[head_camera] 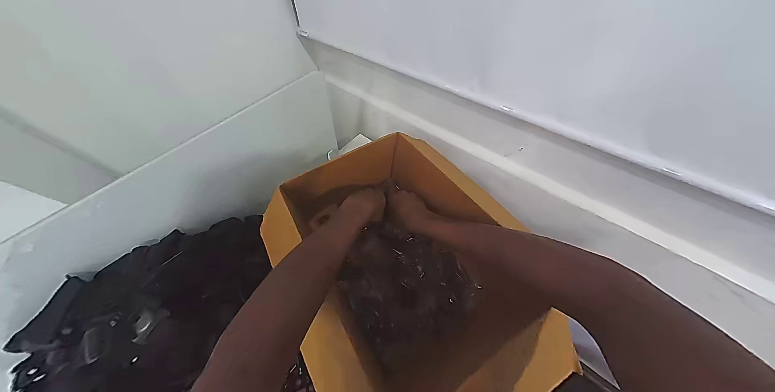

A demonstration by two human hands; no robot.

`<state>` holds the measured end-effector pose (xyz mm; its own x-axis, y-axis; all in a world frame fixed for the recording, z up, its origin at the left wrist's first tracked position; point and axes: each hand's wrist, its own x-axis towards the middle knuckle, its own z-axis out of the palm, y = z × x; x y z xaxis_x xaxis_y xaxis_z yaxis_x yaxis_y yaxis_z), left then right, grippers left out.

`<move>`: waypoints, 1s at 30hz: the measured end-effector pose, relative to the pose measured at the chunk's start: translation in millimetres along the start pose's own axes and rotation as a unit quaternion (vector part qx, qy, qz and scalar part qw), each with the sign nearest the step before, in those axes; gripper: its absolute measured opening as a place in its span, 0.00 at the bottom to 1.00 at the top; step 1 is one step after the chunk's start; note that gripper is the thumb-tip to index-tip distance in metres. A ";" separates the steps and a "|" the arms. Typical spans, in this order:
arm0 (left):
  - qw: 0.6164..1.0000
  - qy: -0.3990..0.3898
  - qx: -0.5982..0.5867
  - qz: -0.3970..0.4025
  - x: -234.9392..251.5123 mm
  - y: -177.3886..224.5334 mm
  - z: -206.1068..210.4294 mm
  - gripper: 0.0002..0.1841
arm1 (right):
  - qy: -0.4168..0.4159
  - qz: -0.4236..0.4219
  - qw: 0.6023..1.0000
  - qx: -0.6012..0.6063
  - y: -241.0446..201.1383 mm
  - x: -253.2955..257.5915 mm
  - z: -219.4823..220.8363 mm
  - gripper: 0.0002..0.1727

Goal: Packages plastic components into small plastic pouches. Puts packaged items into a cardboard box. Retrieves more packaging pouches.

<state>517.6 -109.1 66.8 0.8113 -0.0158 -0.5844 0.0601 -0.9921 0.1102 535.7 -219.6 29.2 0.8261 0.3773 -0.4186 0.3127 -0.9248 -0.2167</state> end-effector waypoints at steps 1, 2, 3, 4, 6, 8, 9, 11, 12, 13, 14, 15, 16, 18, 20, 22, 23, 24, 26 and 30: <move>1.000 0.001 -0.007 0.009 5.7 -1.5 4.9 0.28 | 0.011 -0.003 1.000 -0.010 -0.2 2.5 1.6 0.29; 1.000 0.001 -0.013 0.017 9.9 -2.5 8.4 0.31 | 0.024 -0.009 0.999 -0.019 -0.1 4.5 2.5 0.31; 1.000 0.005 -0.017 0.022 12.0 -3.0 10.4 0.33 | 0.029 -0.012 0.999 -0.022 -0.3 5.1 2.0 0.35; 0.999 0.007 -0.019 0.025 14.3 -3.9 11.4 0.35 | 0.030 -0.013 0.999 -0.021 -1.0 4.2 0.7 0.36; 0.999 0.013 -0.028 0.026 13.5 -6.5 8.2 0.39 | 0.038 -0.015 0.999 -0.008 -3.0 1.1 -2.5 0.34; 0.999 0.014 -0.040 0.030 2.7 -9.7 -1.0 0.42 | 0.038 -0.019 0.999 0.016 -5.1 -7.5 -10.3 0.31; 0.998 0.016 -0.053 0.039 -2.9 -12.6 -5.5 0.41 | 0.035 -0.022 0.999 0.033 -6.5 -15.8 -17.0 0.31; 0.992 0.026 -0.102 0.075 -18.3 -22.3 -13.6 0.39 | 0.030 -0.023 0.995 0.090 -11.5 -38.1 -31.4 0.28; 0.986 0.029 -0.133 0.099 -32.4 -26.0 -20.1 0.36 | 0.027 -0.021 0.990 0.134 -14.1 -51.0 -38.3 0.27; 0.975 0.040 -0.178 0.126 -47.6 -29.4 -24.0 0.35 | 0.026 -0.020 0.983 0.182 -15.8 -64.4 -43.1 0.25; 0.960 0.059 -0.225 0.153 -62.3 -33.1 -24.8 0.34 | 0.025 -0.020 0.970 0.239 -16.5 -78.3 -45.6 0.24; 0.942 0.078 -0.275 0.176 -77.8 -36.0 -24.0 0.36 | 0.031 -0.023 0.949 0.312 -15.8 -91.0 -44.8 0.24; 0.921 0.100 -0.324 0.192 -95.1 -37.8 -18.8 0.37 | 0.035 -0.027 0.923 0.383 -15.2 -104.9 -42.3 0.23; 0.870 0.144 -0.417 0.219 -134.2 -38.6 -4.4 0.42 | 0.043 -0.041 0.854 0.517 -19.8 -140.2 -41.6 0.20; 0.826 0.167 -0.487 0.229 -176.9 -39.5 14.5 0.46 | 0.029 -0.061 0.775 0.628 -30.2 -178.6 -38.2 0.20; 0.788 0.183 -0.534 0.245 -211.9 -46.6 35.7 0.46 | -0.018 -0.080 0.698 0.711 -42.4 -214.6 -30.4 0.20; 0.762 0.186 -0.562 0.263 -226.7 -51.7 48.0 0.45 | -0.046 -0.079 0.667 0.740 -50.5 -232.3 -25.4 0.20; 0.731 0.182 -0.591 0.287 -240.5 -58.1 61.4 0.44 | -0.075 -0.078 0.641 0.760 -59.1 -247.7 -18.1 0.18; 0.690 0.178 -0.630 0.308 -268.3 -71.6 91.7 0.42 | -0.144 -0.085 0.610 0.775 -77.1 -273.5 4.3 0.16; 0.681 0.226 -0.651 0.248 -326.1 -104.2 158.2 0.36 | -0.271 -0.095 0.582 0.761 -113.2 -299.3 55.7 0.13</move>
<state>154.8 -20.3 118.6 0.9980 0.0240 0.0585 -0.0602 0.0771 0.9952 226.9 -225.1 129.9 0.4466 0.8069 -0.3867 -0.7438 0.0946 -0.6617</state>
